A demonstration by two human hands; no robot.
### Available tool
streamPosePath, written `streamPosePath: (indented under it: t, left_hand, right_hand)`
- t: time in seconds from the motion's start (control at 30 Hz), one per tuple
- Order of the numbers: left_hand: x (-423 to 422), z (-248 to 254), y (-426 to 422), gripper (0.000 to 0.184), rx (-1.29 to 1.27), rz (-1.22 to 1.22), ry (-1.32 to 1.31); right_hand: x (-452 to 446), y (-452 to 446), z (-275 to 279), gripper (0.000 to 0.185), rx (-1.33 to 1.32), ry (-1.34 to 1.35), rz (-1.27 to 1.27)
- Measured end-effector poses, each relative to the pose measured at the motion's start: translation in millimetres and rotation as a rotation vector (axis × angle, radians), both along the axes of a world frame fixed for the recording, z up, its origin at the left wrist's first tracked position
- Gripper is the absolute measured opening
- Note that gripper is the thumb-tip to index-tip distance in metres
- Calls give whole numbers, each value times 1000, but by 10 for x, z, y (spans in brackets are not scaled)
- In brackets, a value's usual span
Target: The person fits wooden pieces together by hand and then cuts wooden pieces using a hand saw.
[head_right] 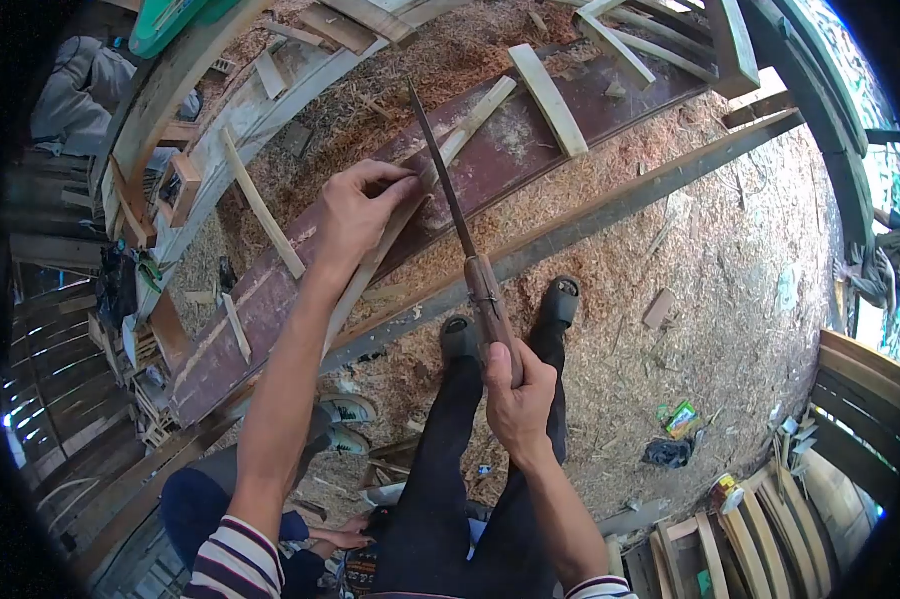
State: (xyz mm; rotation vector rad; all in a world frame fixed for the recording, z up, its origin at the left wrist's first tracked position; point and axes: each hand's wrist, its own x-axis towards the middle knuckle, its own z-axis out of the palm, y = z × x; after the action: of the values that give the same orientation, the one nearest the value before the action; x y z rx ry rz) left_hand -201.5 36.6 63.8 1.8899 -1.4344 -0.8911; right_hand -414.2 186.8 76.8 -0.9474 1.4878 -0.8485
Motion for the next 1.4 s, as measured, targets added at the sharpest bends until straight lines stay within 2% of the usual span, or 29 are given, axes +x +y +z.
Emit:
streamPosePath:
  t: [0.13, 0.2, 0.33, 0.4, 0.5, 1.4]
  left_hand:
    - [34, 84, 22, 29, 71, -78, 11]
    - [56, 16, 31, 33, -162, -221, -106]
    - [52, 23, 25, 31, -168, -229, -96]
    - [38, 59, 28, 25, -138, -189, -55]
    - [68, -12, 37, 29, -160, -206, -100]
    - [82, 56, 33, 28, -159, -246, -120]
  right_hand:
    - [46, -7, 15, 37, -16, -18, -41]
    - [49, 5, 0, 37, -20, -26, -33]
    - [49, 18, -14, 38, -17, -3, -23]
    - [64, 9, 4, 38, -31, -2, -17]
    - [70, 13, -7, 38, -37, -13, -26]
    - [55, 28, 3, 36, -18, -10, -10]
